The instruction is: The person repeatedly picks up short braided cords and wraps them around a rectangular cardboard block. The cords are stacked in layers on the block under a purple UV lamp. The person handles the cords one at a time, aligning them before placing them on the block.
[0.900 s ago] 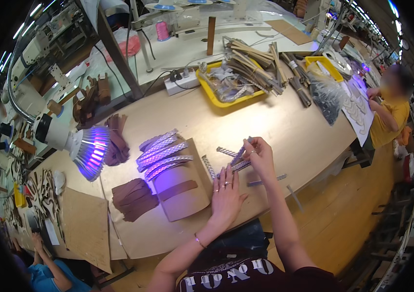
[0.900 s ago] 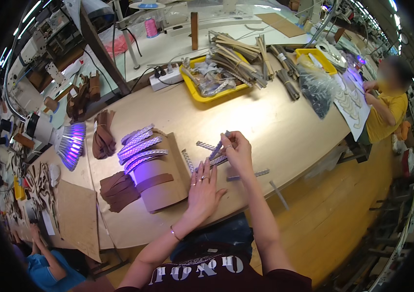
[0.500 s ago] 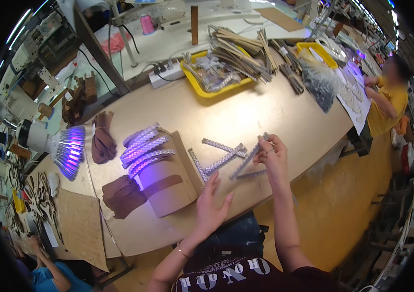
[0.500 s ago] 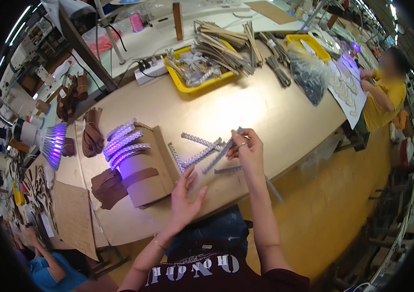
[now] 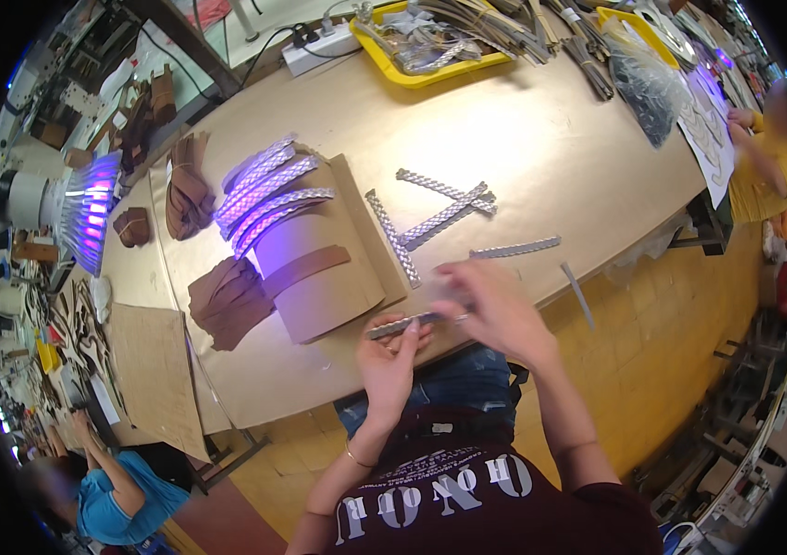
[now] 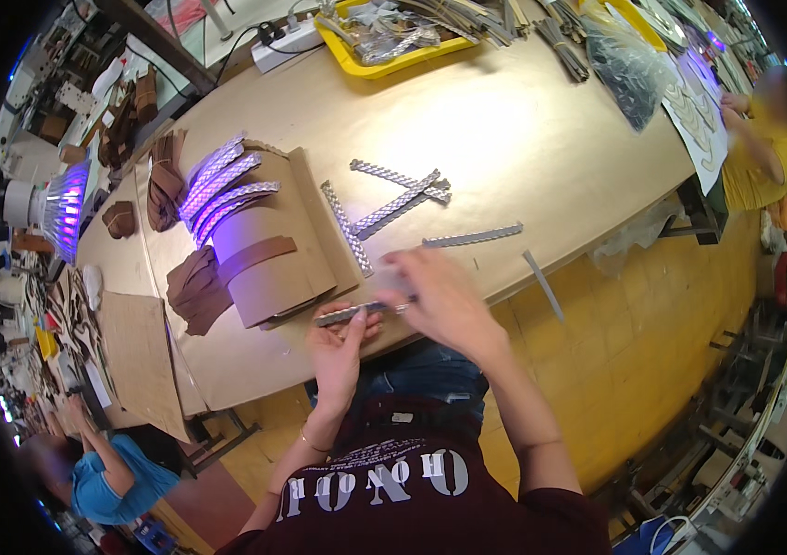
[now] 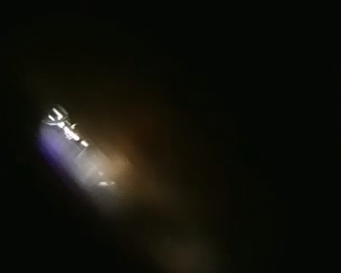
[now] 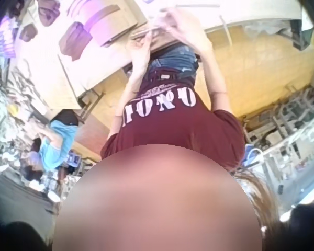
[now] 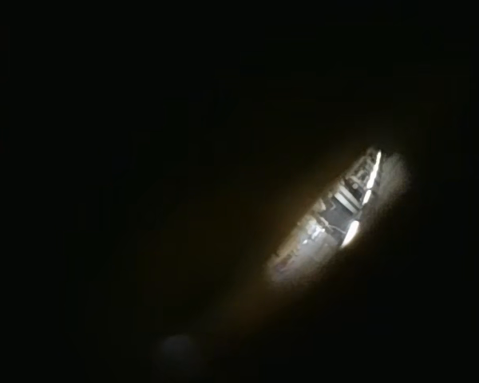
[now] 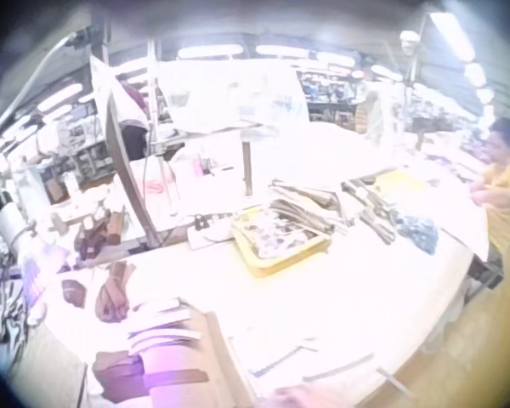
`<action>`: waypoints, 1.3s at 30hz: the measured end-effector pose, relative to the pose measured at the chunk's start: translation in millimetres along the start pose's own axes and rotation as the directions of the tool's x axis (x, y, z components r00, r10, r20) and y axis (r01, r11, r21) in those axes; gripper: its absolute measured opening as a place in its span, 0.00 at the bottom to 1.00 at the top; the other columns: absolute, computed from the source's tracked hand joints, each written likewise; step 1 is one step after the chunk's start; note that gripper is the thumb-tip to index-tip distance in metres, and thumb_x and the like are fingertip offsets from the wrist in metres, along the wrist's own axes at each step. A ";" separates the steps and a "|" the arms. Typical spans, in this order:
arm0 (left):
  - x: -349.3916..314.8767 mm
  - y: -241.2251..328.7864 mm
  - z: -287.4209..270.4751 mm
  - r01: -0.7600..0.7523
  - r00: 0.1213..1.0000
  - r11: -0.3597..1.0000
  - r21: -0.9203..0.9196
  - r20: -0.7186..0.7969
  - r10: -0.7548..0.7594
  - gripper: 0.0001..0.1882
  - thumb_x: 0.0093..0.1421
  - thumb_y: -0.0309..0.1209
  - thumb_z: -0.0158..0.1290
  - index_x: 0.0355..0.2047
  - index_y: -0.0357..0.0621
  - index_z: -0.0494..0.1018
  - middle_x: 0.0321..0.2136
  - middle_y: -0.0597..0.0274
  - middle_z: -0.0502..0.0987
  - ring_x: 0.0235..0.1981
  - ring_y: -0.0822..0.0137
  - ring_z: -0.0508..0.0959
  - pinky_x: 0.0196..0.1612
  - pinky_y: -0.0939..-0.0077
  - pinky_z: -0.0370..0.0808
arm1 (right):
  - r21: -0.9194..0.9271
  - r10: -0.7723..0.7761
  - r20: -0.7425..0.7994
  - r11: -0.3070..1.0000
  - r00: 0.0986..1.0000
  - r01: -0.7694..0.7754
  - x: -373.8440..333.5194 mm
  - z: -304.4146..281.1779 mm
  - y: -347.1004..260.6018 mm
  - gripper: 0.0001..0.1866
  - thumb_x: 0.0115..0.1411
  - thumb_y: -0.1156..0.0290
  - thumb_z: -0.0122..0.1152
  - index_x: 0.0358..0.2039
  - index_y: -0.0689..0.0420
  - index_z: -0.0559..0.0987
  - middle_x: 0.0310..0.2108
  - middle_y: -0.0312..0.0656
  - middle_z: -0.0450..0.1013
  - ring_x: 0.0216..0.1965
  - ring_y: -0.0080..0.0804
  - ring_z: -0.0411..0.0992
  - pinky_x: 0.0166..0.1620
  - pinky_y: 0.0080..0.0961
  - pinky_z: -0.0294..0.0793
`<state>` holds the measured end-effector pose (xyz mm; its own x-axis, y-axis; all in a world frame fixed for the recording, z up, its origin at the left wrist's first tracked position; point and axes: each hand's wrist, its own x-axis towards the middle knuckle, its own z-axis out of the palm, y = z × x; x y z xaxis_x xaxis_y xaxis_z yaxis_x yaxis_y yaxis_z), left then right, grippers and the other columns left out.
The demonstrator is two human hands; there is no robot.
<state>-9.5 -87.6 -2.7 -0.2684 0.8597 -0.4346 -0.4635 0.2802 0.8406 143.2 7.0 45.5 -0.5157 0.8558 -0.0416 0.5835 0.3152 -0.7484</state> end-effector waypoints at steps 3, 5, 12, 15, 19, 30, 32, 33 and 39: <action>-8.5 2.7 -4.1 -0.031 0.996 0.997 0.070 -0.085 0.037 0.19 0.62 0.20 0.54 0.51 0.33 0.63 0.38 0.56 0.75 0.35 0.70 0.80 0.39 0.78 0.81 | -0.134 0.143 -0.053 0.980 0.988 -0.149 -21.5 -6.1 6.1 0.18 0.55 0.63 0.67 0.45 0.54 0.77 0.38 0.43 0.73 0.40 0.43 0.73 0.44 0.35 0.71; -13.5 6.0 -11.2 0.029 0.996 0.984 0.175 -0.085 -0.014 0.24 0.60 0.22 0.58 0.55 0.33 0.62 0.41 0.53 0.73 0.36 0.67 0.80 0.40 0.75 0.80 | -0.152 0.166 -0.014 0.974 0.986 -0.166 -31.8 1.2 8.7 0.18 0.54 0.64 0.68 0.45 0.54 0.77 0.38 0.43 0.72 0.40 0.43 0.73 0.44 0.35 0.71; -56.0 4.6 -30.5 -0.356 0.727 -0.109 0.928 0.348 0.591 0.34 0.53 0.36 0.66 0.57 0.40 0.66 0.56 0.39 0.63 0.56 0.44 0.67 0.55 0.51 0.65 | -0.194 0.084 -0.137 0.975 0.987 -0.110 -42.2 19.3 15.0 0.17 0.55 0.65 0.67 0.45 0.52 0.77 0.37 0.40 0.70 0.41 0.41 0.70 0.44 0.36 0.67; -52.1 -10.7 -18.1 -0.471 0.795 -0.064 0.880 0.455 0.401 0.37 0.55 0.44 0.62 0.60 0.41 0.64 0.65 0.36 0.54 0.64 0.36 0.57 0.62 0.46 0.56 | -0.108 0.140 -0.123 0.982 0.982 -0.153 -44.5 14.9 11.0 0.16 0.55 0.66 0.66 0.44 0.53 0.77 0.38 0.40 0.71 0.40 0.41 0.70 0.44 0.36 0.67; -34.1 -20.6 -6.2 -0.463 0.859 0.002 0.886 0.449 0.246 0.41 0.57 0.50 0.57 0.66 0.44 0.58 0.67 0.39 0.51 0.67 0.36 0.53 0.65 0.45 0.51 | -0.048 0.215 -0.166 0.973 0.962 -0.226 -40.0 18.9 3.7 0.12 0.56 0.71 0.65 0.40 0.58 0.77 0.37 0.43 0.72 0.38 0.41 0.74 0.44 0.35 0.71; -25.3 -38.4 -5.2 -0.437 0.854 -0.140 0.889 0.458 0.245 0.37 0.57 0.52 0.56 0.65 0.59 0.62 0.67 0.46 0.56 0.65 0.42 0.58 0.66 0.50 0.52 | -0.218 0.132 -0.242 0.958 0.961 -0.186 -29.7 38.3 6.6 0.07 0.57 0.69 0.64 0.36 0.54 0.78 0.33 0.38 0.71 0.37 0.39 0.71 0.38 0.35 0.65; -25.0 -39.0 -4.8 -0.430 0.850 -0.175 0.886 0.462 0.253 0.37 0.56 0.52 0.56 0.65 0.60 0.62 0.67 0.46 0.56 0.65 0.42 0.58 0.66 0.51 0.52 | -0.230 0.125 -0.254 0.955 0.959 -0.185 -29.5 39.9 6.5 0.07 0.56 0.69 0.64 0.35 0.53 0.78 0.33 0.37 0.71 0.37 0.38 0.71 0.38 0.35 0.65; -25.3 -38.9 -4.7 -0.426 0.851 -0.180 0.886 0.461 0.253 0.37 0.56 0.52 0.56 0.65 0.60 0.62 0.67 0.46 0.56 0.65 0.43 0.58 0.66 0.51 0.52 | -0.229 0.135 -0.251 0.954 0.959 -0.194 -29.6 40.4 6.3 0.07 0.56 0.69 0.65 0.35 0.53 0.78 0.33 0.37 0.71 0.36 0.38 0.71 0.38 0.35 0.65; -23.5 -43.1 -3.8 -0.409 0.825 -0.227 0.884 0.464 0.322 0.40 0.51 0.54 0.60 0.63 0.59 0.63 0.65 0.51 0.61 0.64 0.49 0.62 0.65 0.54 0.56 | -0.103 0.265 -0.215 0.951 0.940 -0.291 -23.8 36.5 6.5 0.06 0.55 0.69 0.66 0.32 0.54 0.80 0.31 0.37 0.72 0.32 0.38 0.73 0.35 0.34 0.68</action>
<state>13.6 -121.4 -30.0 0.0213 0.9979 0.0616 0.9613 -0.0374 0.2728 136.4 -26.3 17.5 -0.1954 0.9762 -0.0946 0.7698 0.0929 -0.6315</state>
